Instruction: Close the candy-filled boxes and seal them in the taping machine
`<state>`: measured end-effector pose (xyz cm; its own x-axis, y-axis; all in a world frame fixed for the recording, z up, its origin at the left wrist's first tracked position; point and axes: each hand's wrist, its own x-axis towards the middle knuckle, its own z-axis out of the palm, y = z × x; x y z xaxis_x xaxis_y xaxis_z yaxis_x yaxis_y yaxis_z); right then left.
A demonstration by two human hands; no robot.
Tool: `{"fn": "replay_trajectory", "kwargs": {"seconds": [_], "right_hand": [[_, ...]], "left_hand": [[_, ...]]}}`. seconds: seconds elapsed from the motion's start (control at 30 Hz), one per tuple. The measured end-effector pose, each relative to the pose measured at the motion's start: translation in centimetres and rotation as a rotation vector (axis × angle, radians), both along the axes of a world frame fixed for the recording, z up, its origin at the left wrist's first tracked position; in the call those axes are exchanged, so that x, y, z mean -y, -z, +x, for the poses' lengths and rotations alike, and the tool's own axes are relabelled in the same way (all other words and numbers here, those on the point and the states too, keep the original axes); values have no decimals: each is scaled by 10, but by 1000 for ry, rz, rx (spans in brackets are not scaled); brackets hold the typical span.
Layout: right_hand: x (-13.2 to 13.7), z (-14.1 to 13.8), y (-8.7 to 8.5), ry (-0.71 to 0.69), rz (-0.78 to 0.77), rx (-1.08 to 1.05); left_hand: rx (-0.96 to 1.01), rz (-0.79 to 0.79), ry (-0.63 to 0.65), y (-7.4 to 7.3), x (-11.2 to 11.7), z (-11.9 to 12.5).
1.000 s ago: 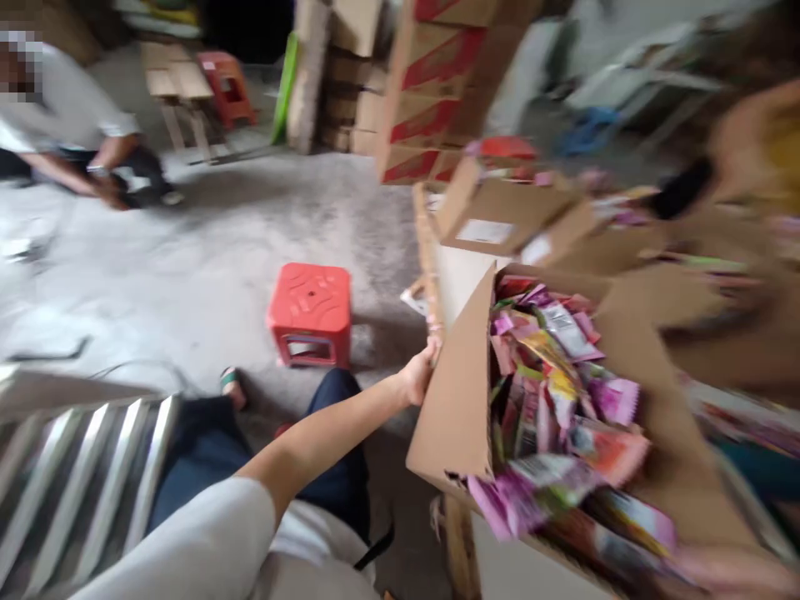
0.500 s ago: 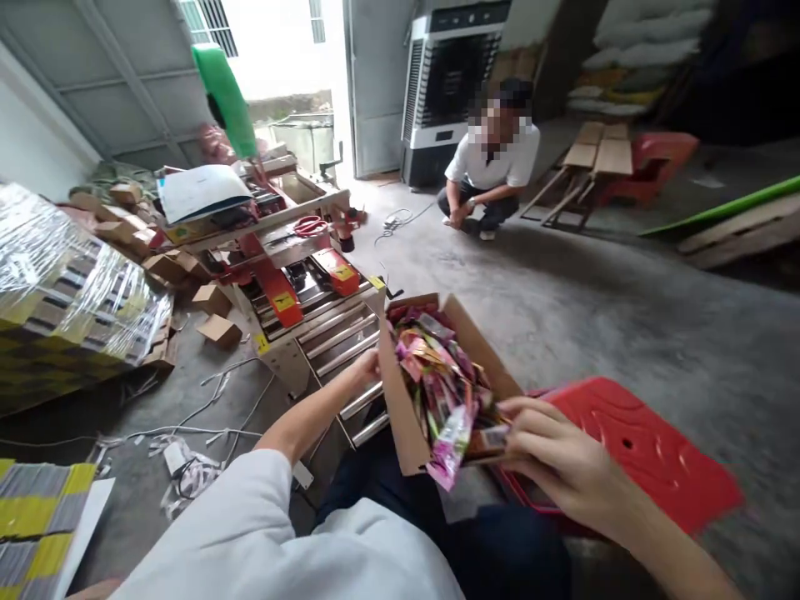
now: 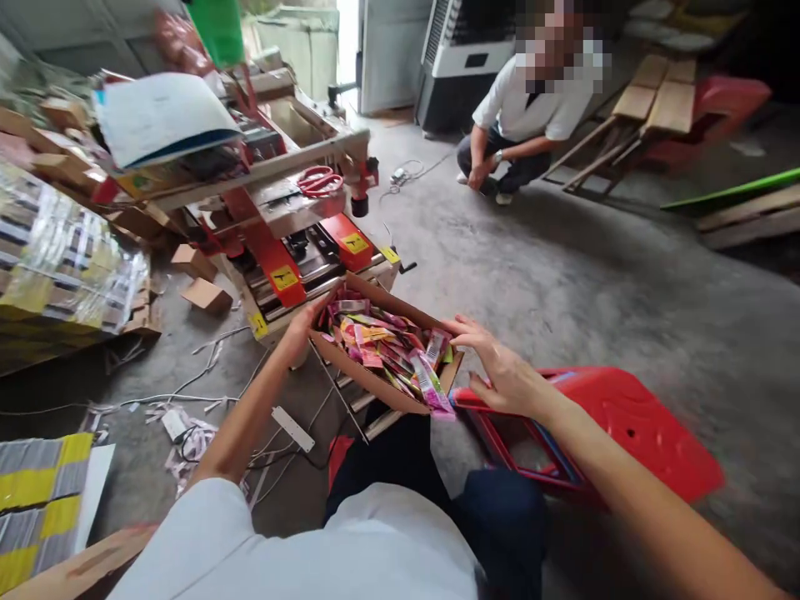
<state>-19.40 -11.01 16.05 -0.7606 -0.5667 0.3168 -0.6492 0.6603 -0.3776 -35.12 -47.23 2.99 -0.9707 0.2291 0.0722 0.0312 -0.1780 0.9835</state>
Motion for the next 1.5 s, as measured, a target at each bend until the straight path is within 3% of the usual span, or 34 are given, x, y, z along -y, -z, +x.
{"fn": "replay_trajectory", "kwargs": {"seconds": [0.13,0.27,0.43,0.53,0.6,0.7,0.83,0.9,0.93,1.0,1.07,1.17,1.27,1.37,1.43,1.5], "right_hand": [[47,4,2,67,94,22],[98,-34,34,57,308,80],[129,-51,72,137,354,149],[130,-51,75,130,340,234],[124,-56,71,108,298,322],[104,-69,64,5,123,455],[80,-75,57,-145,-532,588],[79,-74,56,-81,-684,533],[81,-73,56,-46,-629,492],[89,-71,58,12,-373,426],[97,-68,58,40,-166,390],[102,-61,52,101,-139,327],[98,-55,30,227,-174,132],[96,-56,5,475,-158,-75],[98,-54,0,557,-62,-13],[101,-44,9,489,32,78]], "left_hand": [[-190,59,258,-40,-2,-5],[-363,-123,312,-71,4,7],[-668,-423,363,-86,5,11],[-707,-672,363,-89,-12,2],[-724,-814,293,-88,-28,-6],[-813,-988,158,-83,-45,-13],[-808,-1256,-31,-78,-46,-14],[-754,-1337,-100,-79,-44,-10],[-735,-1341,-124,-80,-45,-6],[-740,-1257,-118,-82,-49,6],[-783,-1108,1,-80,-57,21],[-806,-1018,205,-72,-68,37],[-771,-1092,234,-65,-75,36],[-761,-1117,262,-64,-77,30],[-765,-1086,239,-63,-74,31],[-782,-994,66,-61,-70,38]]}}
